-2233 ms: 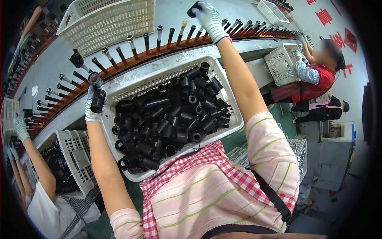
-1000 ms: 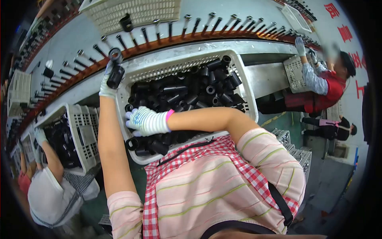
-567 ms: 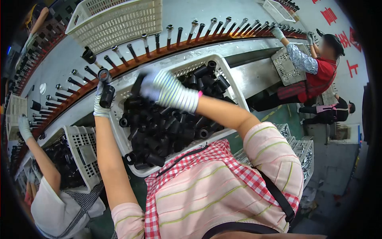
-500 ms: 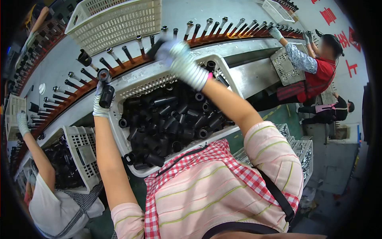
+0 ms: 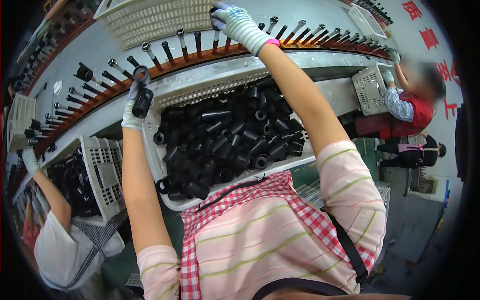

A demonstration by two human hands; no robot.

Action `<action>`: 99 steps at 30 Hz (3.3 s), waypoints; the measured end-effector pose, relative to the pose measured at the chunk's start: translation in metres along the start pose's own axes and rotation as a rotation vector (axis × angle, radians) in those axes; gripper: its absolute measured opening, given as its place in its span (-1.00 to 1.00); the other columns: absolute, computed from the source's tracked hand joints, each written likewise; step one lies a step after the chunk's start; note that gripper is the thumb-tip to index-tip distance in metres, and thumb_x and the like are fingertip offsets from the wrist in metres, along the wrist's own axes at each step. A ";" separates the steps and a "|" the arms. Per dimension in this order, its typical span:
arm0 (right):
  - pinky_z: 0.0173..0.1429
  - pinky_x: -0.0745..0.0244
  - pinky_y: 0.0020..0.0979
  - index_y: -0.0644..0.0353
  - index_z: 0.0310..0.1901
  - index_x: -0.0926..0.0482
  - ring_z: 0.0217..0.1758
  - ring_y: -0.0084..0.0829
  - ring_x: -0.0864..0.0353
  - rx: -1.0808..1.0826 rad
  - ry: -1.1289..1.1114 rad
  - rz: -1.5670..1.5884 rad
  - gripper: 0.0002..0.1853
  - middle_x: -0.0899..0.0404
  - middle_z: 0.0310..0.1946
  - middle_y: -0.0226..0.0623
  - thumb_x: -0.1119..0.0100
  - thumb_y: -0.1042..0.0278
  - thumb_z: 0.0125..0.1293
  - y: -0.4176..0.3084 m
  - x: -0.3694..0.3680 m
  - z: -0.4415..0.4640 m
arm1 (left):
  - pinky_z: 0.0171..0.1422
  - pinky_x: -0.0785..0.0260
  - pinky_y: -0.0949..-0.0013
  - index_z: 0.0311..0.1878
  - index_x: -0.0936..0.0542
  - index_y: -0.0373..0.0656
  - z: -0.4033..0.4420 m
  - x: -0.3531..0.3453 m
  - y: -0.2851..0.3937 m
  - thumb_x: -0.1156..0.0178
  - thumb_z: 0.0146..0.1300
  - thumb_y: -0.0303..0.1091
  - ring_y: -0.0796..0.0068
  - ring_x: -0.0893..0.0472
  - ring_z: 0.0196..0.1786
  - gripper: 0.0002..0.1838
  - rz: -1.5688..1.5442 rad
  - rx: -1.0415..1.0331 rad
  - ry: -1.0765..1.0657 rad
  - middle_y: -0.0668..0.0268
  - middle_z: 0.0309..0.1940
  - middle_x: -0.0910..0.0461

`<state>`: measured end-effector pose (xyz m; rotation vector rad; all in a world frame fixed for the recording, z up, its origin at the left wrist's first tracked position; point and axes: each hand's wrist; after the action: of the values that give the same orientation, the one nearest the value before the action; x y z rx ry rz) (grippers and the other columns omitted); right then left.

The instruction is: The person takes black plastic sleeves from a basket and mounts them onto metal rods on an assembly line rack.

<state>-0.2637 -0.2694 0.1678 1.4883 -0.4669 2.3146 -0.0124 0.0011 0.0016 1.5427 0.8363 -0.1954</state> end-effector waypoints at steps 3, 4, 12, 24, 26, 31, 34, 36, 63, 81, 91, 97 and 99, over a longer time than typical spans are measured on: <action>-0.04 -0.48 -0.19 0.15 -0.26 -0.59 -0.12 -0.18 -0.59 0.213 0.444 -0.269 -0.79 -0.53 -0.11 -0.09 -0.13 0.28 0.10 -0.036 -0.010 -0.022 | -0.50 -0.45 0.46 -0.17 -0.53 -0.05 0.004 0.001 0.000 -0.20 0.22 0.01 0.51 -0.55 -0.54 -0.67 -0.129 0.070 -0.027 0.39 -0.54 -0.53; 0.03 -0.44 -0.12 0.12 -0.23 -0.58 -0.05 -0.17 -0.56 0.181 0.482 -0.137 -0.80 -0.52 -0.12 -0.14 -0.15 0.29 0.09 -0.051 -0.014 -0.027 | -0.50 -0.45 0.46 -0.17 -0.53 -0.05 0.002 -0.002 0.002 -0.20 0.22 0.01 0.51 -0.55 -0.54 -0.67 -0.127 0.066 -0.024 0.39 -0.54 -0.53; -0.04 -0.39 -0.14 0.16 0.05 -0.43 -0.10 -0.09 -0.52 0.332 -0.403 0.536 -0.51 -0.51 -0.15 -0.13 -0.18 0.08 0.12 -0.220 -0.105 -0.126 | -0.51 -0.43 0.45 -0.15 -0.51 -0.02 0.011 0.019 -0.005 -0.22 0.19 0.03 0.52 -0.51 -0.54 -0.65 -0.203 0.078 -0.104 0.44 -0.55 -0.49; 0.37 -0.17 -0.29 0.39 0.33 0.00 0.37 -0.04 -0.19 0.008 -0.449 1.023 -0.17 -0.15 0.29 0.22 -0.19 0.05 0.23 -0.154 -0.069 -0.131 | -0.52 -0.33 0.50 -0.28 -0.48 0.01 0.002 -0.005 0.009 -0.19 0.24 -0.05 0.59 -0.42 -0.58 -0.76 -0.261 0.158 -0.104 0.52 -0.60 -0.41; 0.29 -0.27 -0.24 0.39 0.32 0.02 0.28 0.03 -0.31 -0.040 -0.527 0.883 -0.17 -0.27 0.19 0.29 -0.16 0.02 0.25 -0.114 -0.050 -0.141 | -0.52 -0.32 0.51 -0.30 -0.48 0.01 0.003 -0.003 0.009 -0.20 0.23 -0.03 0.60 -0.41 -0.59 -0.75 -0.244 0.178 -0.131 0.52 -0.61 -0.40; 0.10 -0.44 -0.28 0.33 0.06 -0.42 0.00 -0.14 -0.57 -0.299 -0.712 0.625 -0.27 -0.56 -0.09 0.08 -0.26 -0.19 0.06 -0.040 -0.002 -0.152 | -0.54 -0.30 0.54 -0.31 -0.47 0.02 -0.006 -0.022 0.014 -0.21 0.23 -0.03 0.61 -0.39 -0.60 -0.74 -0.173 0.140 0.049 0.53 -0.63 -0.36; 0.22 -0.36 -0.31 0.35 0.13 -0.39 0.13 -0.19 -0.50 -0.450 -0.424 0.810 -0.35 -0.52 0.03 0.00 -0.14 -0.10 0.23 0.007 0.000 -0.146 | -0.53 -0.30 0.55 -0.29 -0.48 0.00 -0.008 -0.021 0.013 -0.21 0.22 -0.03 0.62 -0.39 -0.59 -0.74 -0.170 0.133 -0.070 0.53 -0.63 -0.36; 0.29 -0.31 -0.28 0.29 0.26 -0.27 0.20 -0.14 -0.43 -0.423 -0.330 0.554 -0.33 -0.44 0.13 0.02 -0.07 -0.05 0.29 0.032 0.026 -0.117 | -0.53 -0.30 0.55 -0.26 -0.49 -0.01 -0.011 -0.031 0.016 -0.22 0.22 -0.03 0.61 -0.38 -0.61 -0.73 -0.150 0.106 0.037 0.52 -0.63 -0.36; -0.23 -0.52 -0.21 0.05 -0.45 -0.61 -0.32 -0.23 -0.62 0.033 0.214 0.012 -0.80 -0.61 -0.44 -0.22 -0.17 0.11 0.06 -0.080 -0.040 0.049 | -0.43 -0.46 0.50 -0.10 -0.50 -0.05 0.001 0.003 -0.003 -0.24 0.20 -0.04 0.56 -0.54 -0.46 -0.65 -0.206 0.127 -0.034 0.42 -0.44 -0.52; -0.02 -0.43 -0.13 0.18 -0.07 -0.50 -0.08 -0.02 -0.52 0.265 -0.650 0.812 -0.52 -0.48 -0.12 -0.07 -0.21 -0.04 0.11 -0.218 -0.074 -0.177 | -0.56 -0.38 0.49 -0.20 -0.48 -0.01 0.019 0.029 -0.007 -0.19 0.21 0.06 0.53 -0.47 -0.61 -0.66 -0.273 0.166 -0.149 0.44 -0.59 -0.45; 0.02 -0.40 -0.13 -0.05 0.06 -0.47 -0.06 0.01 -0.50 0.124 -0.839 0.810 -0.54 -0.45 -0.12 -0.04 -0.22 0.09 0.09 -0.147 0.006 -0.221 | -0.36 -0.34 0.58 -0.05 -0.52 -0.10 0.001 -0.036 0.014 -0.27 0.18 -0.15 0.63 -0.47 -0.45 -0.66 0.038 0.212 -0.138 0.45 -0.50 -0.47; 0.00 -0.43 -0.25 0.26 -0.16 -0.56 -0.09 -0.09 -0.55 -0.184 -0.719 0.923 -0.51 -0.57 -0.21 -0.04 -0.21 -0.07 0.12 -0.121 0.006 -0.240 | -0.11 -0.37 0.48 -0.13 -0.62 -0.31 0.056 -0.157 0.019 -0.28 0.15 -0.14 0.59 -0.54 -0.29 -0.61 0.989 -0.179 -0.075 0.32 -0.36 -0.63; 0.00 -0.43 -0.26 0.27 -0.17 -0.56 -0.09 -0.08 -0.56 -0.290 -0.686 0.967 -0.47 -0.58 -0.22 -0.03 -0.20 -0.13 0.12 -0.116 -0.003 -0.240 | -0.08 -0.40 0.34 -0.09 -0.64 -0.12 0.067 -0.211 0.038 -0.22 0.15 -0.05 0.27 -0.63 -0.26 -0.62 1.317 -0.435 -0.067 0.11 -0.29 -0.65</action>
<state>-0.4018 -0.0585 0.0808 2.1681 -1.9707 2.0293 -0.1176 -0.1389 0.1417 1.3682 -0.2929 0.8331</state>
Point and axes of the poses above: each hand's wrist, its own z-axis towards the middle knuckle, its own x-axis out of the back of the hand, y = z × x
